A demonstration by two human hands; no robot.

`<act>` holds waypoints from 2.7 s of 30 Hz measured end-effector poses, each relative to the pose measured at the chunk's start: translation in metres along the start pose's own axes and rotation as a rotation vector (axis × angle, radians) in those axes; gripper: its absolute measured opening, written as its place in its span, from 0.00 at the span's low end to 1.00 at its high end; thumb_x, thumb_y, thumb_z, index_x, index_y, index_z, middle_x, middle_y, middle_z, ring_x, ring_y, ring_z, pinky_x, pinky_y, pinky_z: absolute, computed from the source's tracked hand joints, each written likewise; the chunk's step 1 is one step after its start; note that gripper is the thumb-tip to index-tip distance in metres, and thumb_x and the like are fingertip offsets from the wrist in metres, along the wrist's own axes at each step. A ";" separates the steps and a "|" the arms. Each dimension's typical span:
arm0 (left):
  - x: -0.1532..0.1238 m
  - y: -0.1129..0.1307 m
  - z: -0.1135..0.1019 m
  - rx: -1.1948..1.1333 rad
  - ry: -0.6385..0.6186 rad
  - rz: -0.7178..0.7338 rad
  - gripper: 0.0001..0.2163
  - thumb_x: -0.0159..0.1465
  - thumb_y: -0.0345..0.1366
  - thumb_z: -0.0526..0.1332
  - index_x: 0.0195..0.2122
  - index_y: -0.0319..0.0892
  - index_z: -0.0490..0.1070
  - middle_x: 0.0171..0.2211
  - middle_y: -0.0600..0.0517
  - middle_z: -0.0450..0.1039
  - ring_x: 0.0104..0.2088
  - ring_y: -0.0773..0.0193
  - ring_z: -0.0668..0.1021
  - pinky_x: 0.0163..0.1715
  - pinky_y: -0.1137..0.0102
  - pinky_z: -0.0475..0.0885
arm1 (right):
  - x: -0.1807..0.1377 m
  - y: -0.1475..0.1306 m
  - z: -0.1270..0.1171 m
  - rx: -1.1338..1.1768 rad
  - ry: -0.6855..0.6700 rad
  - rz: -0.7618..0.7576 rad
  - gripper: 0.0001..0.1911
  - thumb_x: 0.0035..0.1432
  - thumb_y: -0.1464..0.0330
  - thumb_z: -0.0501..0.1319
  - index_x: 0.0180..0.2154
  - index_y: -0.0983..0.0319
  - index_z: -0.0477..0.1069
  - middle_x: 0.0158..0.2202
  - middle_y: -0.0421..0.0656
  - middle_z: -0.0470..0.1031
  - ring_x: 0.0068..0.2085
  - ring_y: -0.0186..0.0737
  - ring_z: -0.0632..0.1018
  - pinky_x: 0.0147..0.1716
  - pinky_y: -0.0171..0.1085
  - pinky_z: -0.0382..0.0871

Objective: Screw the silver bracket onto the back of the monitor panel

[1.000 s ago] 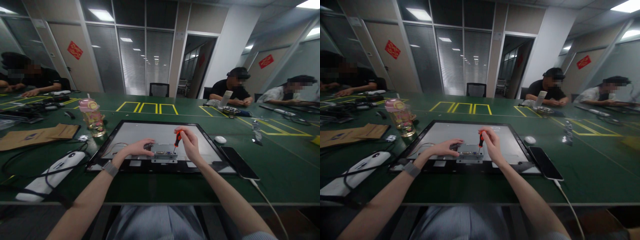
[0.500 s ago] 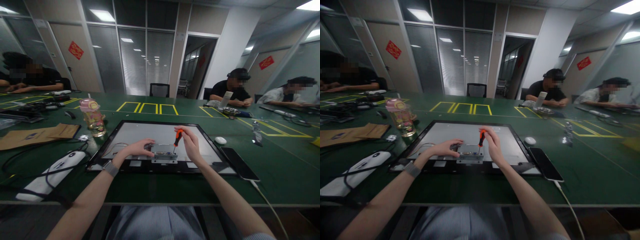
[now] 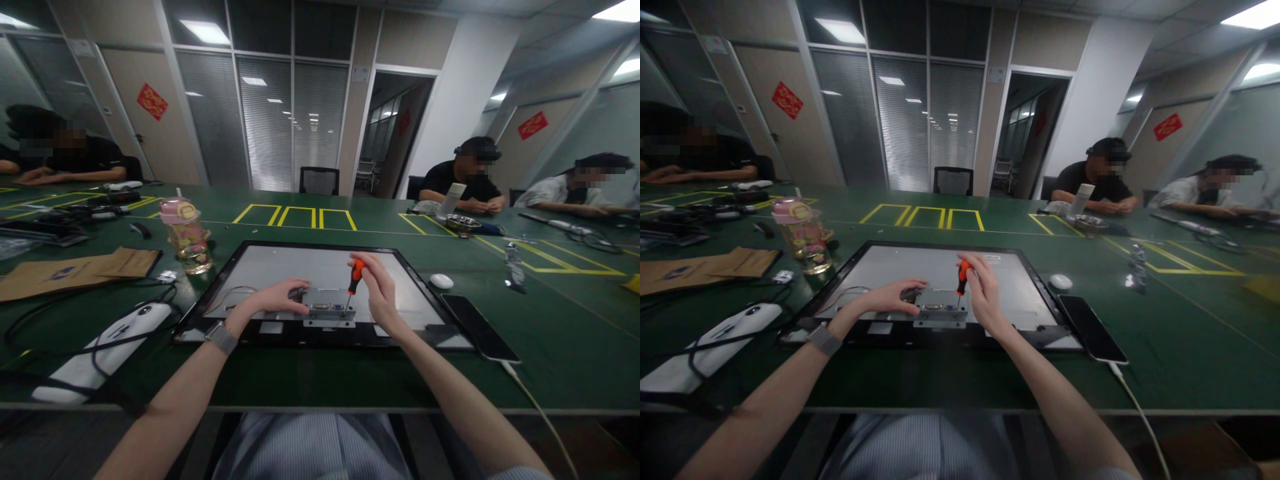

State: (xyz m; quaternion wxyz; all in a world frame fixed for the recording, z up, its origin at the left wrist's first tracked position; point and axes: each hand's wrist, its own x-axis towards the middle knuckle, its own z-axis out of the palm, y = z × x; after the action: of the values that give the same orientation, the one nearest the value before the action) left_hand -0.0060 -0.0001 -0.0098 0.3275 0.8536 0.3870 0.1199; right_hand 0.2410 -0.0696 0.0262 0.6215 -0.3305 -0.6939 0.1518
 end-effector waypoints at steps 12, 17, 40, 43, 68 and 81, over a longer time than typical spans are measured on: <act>0.000 0.001 0.001 -0.014 0.010 0.011 0.33 0.50 0.53 0.66 0.55 0.47 0.63 0.61 0.49 0.57 0.60 0.54 0.61 0.60 0.62 0.55 | 0.000 -0.003 -0.002 -0.218 0.047 -0.158 0.11 0.60 0.70 0.54 0.44 0.56 0.71 0.34 0.43 0.66 0.36 0.41 0.71 0.38 0.43 0.67; 0.000 0.000 0.001 -0.010 0.010 -0.003 0.34 0.49 0.53 0.66 0.56 0.47 0.63 0.61 0.49 0.57 0.61 0.53 0.61 0.60 0.62 0.55 | -0.001 -0.002 -0.001 -0.119 -0.030 -0.145 0.18 0.63 0.72 0.48 0.52 0.55 0.66 0.44 0.47 0.69 0.42 0.42 0.74 0.42 0.45 0.68; 0.001 -0.001 0.001 0.001 0.003 0.004 0.34 0.50 0.54 0.65 0.56 0.46 0.63 0.62 0.49 0.55 0.61 0.53 0.60 0.61 0.63 0.55 | -0.001 0.001 -0.001 -0.171 0.111 -0.158 0.11 0.58 0.71 0.57 0.43 0.57 0.72 0.37 0.45 0.69 0.38 0.42 0.73 0.40 0.44 0.68; 0.001 -0.003 0.002 -0.005 0.010 0.008 0.34 0.50 0.54 0.65 0.55 0.46 0.63 0.62 0.49 0.56 0.61 0.54 0.61 0.60 0.63 0.55 | -0.002 0.002 -0.002 -0.084 0.027 -0.129 0.15 0.61 0.71 0.51 0.47 0.58 0.69 0.42 0.47 0.71 0.42 0.43 0.74 0.42 0.46 0.67; 0.001 -0.005 0.001 0.001 0.004 0.012 0.33 0.50 0.53 0.65 0.55 0.48 0.63 0.62 0.50 0.56 0.61 0.53 0.61 0.60 0.61 0.55 | -0.001 0.001 -0.001 -0.147 0.088 -0.162 0.10 0.57 0.70 0.58 0.42 0.58 0.71 0.35 0.43 0.68 0.38 0.42 0.72 0.40 0.45 0.67; 0.001 -0.005 0.001 -0.001 0.015 0.023 0.33 0.50 0.53 0.65 0.55 0.47 0.63 0.61 0.49 0.57 0.61 0.54 0.61 0.60 0.62 0.55 | 0.001 0.003 -0.001 -0.144 0.098 -0.140 0.09 0.56 0.70 0.59 0.40 0.57 0.71 0.34 0.43 0.68 0.37 0.41 0.72 0.40 0.44 0.66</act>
State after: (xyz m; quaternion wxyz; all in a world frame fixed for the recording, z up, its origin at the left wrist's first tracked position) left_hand -0.0074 0.0021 -0.0139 0.3234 0.8570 0.3795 0.1302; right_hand 0.2430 -0.0667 0.0251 0.6385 -0.3319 -0.6931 0.0415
